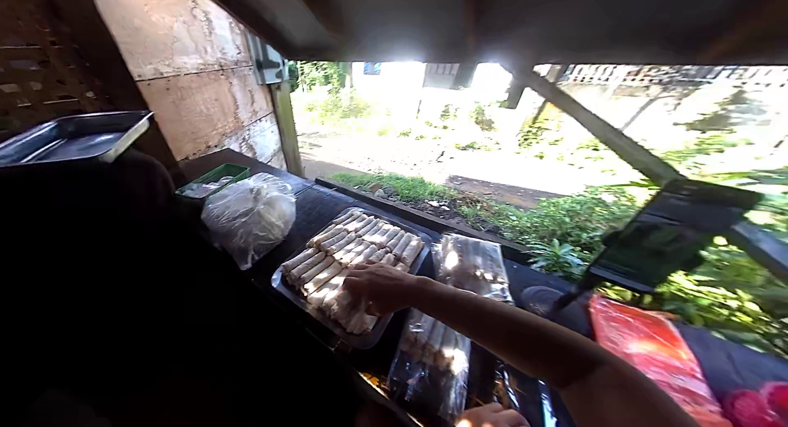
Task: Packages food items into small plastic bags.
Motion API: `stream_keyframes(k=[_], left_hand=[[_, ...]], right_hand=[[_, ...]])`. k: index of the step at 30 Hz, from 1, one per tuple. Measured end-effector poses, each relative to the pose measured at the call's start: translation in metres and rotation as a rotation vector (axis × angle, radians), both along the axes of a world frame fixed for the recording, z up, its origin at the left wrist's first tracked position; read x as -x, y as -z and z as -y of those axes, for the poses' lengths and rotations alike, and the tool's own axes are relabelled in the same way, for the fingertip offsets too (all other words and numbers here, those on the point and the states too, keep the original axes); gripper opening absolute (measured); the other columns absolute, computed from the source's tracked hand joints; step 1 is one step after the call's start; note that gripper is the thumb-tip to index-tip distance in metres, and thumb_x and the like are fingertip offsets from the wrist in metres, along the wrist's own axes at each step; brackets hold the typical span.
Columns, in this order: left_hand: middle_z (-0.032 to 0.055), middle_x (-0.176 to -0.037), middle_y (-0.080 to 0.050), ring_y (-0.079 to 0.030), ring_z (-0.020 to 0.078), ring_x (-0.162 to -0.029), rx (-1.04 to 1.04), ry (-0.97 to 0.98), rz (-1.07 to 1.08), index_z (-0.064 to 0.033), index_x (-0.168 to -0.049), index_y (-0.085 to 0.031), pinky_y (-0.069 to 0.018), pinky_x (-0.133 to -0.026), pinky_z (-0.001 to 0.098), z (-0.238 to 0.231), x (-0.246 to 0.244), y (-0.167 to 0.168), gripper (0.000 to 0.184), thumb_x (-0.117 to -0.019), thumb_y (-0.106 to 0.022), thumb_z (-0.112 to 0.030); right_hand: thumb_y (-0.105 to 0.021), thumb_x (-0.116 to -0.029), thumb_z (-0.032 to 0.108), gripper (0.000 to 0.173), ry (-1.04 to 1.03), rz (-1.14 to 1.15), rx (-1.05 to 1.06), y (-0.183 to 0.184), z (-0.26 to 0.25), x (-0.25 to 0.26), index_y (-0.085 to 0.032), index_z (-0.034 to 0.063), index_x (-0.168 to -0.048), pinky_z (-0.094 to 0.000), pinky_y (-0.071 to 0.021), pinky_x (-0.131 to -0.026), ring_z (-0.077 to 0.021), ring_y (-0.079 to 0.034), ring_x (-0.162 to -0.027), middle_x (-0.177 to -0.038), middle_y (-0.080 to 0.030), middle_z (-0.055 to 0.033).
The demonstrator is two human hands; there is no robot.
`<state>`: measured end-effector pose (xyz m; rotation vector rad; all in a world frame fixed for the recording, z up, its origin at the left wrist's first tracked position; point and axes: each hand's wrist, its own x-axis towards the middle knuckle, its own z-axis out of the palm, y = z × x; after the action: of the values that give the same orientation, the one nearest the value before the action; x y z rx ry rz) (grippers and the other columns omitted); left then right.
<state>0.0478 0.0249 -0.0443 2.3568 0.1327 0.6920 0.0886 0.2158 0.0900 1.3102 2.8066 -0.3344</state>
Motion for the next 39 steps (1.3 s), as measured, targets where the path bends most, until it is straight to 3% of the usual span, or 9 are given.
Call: stream_keyframes(k=[5,11,20,28,31,33,36,39], left_hand=[[0.0152,-0.107,-0.077,-0.075,0.0328,-0.093,-0.049,-0.024,-0.042,0.0007,-0.097,-0.079,-0.0589,-0.086,0.0425,0.0,0.002,-0.009,0.022,-0.091,-0.058,0.004],[0.0175,-0.099,-0.076,-0.075,0.033,-0.092,-0.071,-0.045,-0.047,0.0034,-0.095,-0.077,-0.0589,-0.085,0.043,0.002,0.006,-0.013,0.02,-0.0923,-0.058,0.001],[0.0166,-0.099,-0.076,-0.075,0.032,-0.092,-0.088,-0.05,-0.056,0.0027,-0.093,-0.077,-0.059,-0.085,0.0421,0.005,0.009,-0.018,0.019,-0.0918,-0.058,0.0],[0.0156,-0.098,-0.077,-0.075,0.0309,-0.091,-0.091,-0.063,-0.054,0.0024,-0.093,-0.078,-0.0591,-0.084,0.0407,0.006,0.008,-0.018,0.021,-0.0911,-0.057,0.001],[0.0146,-0.1,-0.077,-0.075,0.0302,-0.093,-0.093,-0.075,-0.055,0.0015,-0.093,-0.078,-0.0595,-0.085,0.0408,0.006,0.007,-0.015,0.021,-0.0917,-0.057,0.001],[0.0151,-0.098,-0.077,-0.075,0.0308,-0.09,-0.088,-0.083,-0.047,0.0019,-0.093,-0.078,-0.0596,-0.084,0.0414,0.006,0.007,-0.015,0.021,-0.0911,-0.057,0.002],[0.017,-0.1,-0.077,-0.075,0.0322,-0.093,-0.067,-0.08,-0.083,0.0043,-0.095,-0.077,-0.0585,-0.086,0.0421,0.009,0.009,-0.026,0.021,-0.0907,-0.057,0.003],[0.0173,-0.102,-0.077,-0.075,0.0317,-0.095,-0.05,-0.079,-0.051,0.0047,-0.096,-0.077,-0.0585,-0.088,0.0417,0.009,0.01,-0.028,0.021,-0.0902,-0.057,0.003]], right_hand=[[-0.081,-0.0757,-0.001,0.053,0.01,-0.018,-0.015,0.003,0.004,0.0,-0.061,-0.0035,-0.125,-0.0579,-0.0433,-0.102,-0.0412,-0.057,-0.124,-0.125,-0.063,-0.0229],[-0.079,-0.0751,-0.005,0.052,0.024,-0.053,-0.039,0.003,0.007,0.006,-0.061,-0.005,-0.124,-0.0566,-0.045,-0.1,-0.0431,-0.058,-0.119,-0.121,-0.064,-0.0252],[-0.077,-0.0738,-0.012,0.056,0.064,-0.068,-0.058,0.005,0.019,0.007,-0.06,-0.0049,-0.127,-0.0571,-0.0439,-0.103,-0.0456,-0.055,-0.122,-0.124,-0.061,-0.0272],[-0.077,-0.0774,-0.008,0.048,0.052,-0.051,-0.144,0.011,0.019,0.005,-0.062,-0.0039,-0.123,-0.0544,-0.0437,-0.103,-0.0406,-0.059,-0.12,-0.119,-0.065,-0.0234],[-0.078,-0.0742,-0.009,0.05,0.031,-0.058,-0.168,0.014,0.018,0.003,-0.062,-0.0044,-0.121,-0.0556,-0.042,-0.105,-0.0405,-0.06,-0.118,-0.119,-0.065,-0.0234],[-0.079,-0.0734,-0.009,0.049,0.025,-0.066,-0.175,0.015,0.017,0.003,-0.062,-0.0047,-0.119,-0.0573,-0.0437,-0.1,-0.0411,-0.061,-0.115,-0.118,-0.064,-0.024],[-0.078,-0.0751,-0.009,0.05,0.027,-0.052,-0.151,0.012,0.016,0.002,-0.061,-0.0041,-0.122,-0.0574,-0.0438,-0.101,-0.0418,-0.058,-0.119,-0.12,-0.064,-0.0242],[-0.078,-0.077,-0.007,0.046,0.019,-0.03,-0.157,0.007,0.017,0.002,-0.062,-0.0026,-0.12,-0.0549,-0.043,-0.101,-0.0404,-0.059,-0.118,-0.112,-0.067,-0.0216]])
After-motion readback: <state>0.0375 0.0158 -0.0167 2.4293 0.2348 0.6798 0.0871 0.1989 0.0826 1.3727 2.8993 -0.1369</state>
